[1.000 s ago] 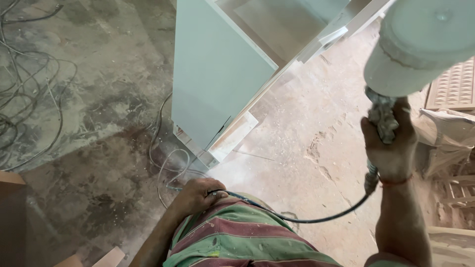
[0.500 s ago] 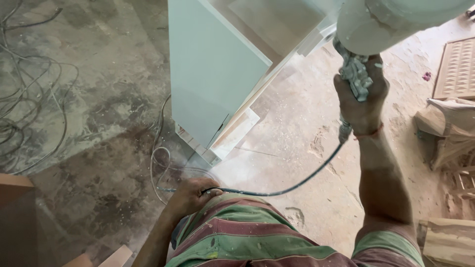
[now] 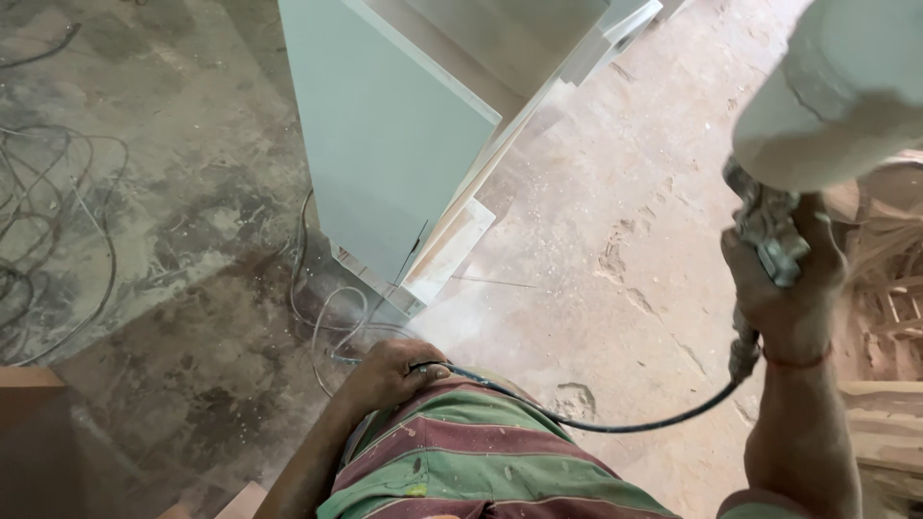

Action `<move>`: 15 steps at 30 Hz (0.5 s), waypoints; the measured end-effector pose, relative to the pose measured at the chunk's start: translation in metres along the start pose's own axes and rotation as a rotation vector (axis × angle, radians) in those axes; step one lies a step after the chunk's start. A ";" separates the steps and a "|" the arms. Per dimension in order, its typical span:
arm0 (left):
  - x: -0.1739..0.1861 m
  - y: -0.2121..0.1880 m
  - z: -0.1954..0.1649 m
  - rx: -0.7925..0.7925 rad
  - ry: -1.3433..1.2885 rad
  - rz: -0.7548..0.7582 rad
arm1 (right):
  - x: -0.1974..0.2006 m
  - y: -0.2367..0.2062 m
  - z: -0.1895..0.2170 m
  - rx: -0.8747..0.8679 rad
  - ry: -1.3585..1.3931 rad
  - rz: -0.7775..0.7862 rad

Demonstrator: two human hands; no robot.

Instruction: The person uses a spray gun connected to a hose to apply white paint to wooden furniture parts, including cabinet frames and panels, moving around the pieces to coat different surfaces. They occasionally touch or reposition a panel and manage the hose while spraying.

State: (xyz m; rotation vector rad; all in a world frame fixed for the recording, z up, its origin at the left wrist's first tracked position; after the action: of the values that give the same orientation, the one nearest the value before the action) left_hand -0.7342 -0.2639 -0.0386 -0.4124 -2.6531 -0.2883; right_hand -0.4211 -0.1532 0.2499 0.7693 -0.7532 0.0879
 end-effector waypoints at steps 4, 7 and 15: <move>-0.003 0.005 -0.005 0.025 0.005 0.016 | -0.011 0.026 -0.017 0.028 0.032 0.000; -0.005 0.005 -0.007 0.025 0.004 0.025 | -0.014 0.039 -0.023 -0.050 0.081 0.014; -0.008 -0.002 -0.009 -0.031 -0.037 -0.057 | -0.052 0.094 -0.009 0.001 0.233 0.112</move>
State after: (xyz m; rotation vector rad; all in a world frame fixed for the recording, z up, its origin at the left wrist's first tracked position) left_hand -0.7248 -0.2704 -0.0345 -0.3559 -2.7027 -0.3432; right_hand -0.4854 -0.0687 0.2685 0.7037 -0.5744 0.2740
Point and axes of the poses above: each hand's wrist, its own y-axis towards the middle knuckle, its own x-axis out of the back of the hand, z = x × y, the point moved 7 cm from there along y, towards the middle knuckle, and after that the axes turned 10 degrees about y, right-handed, at the moved point
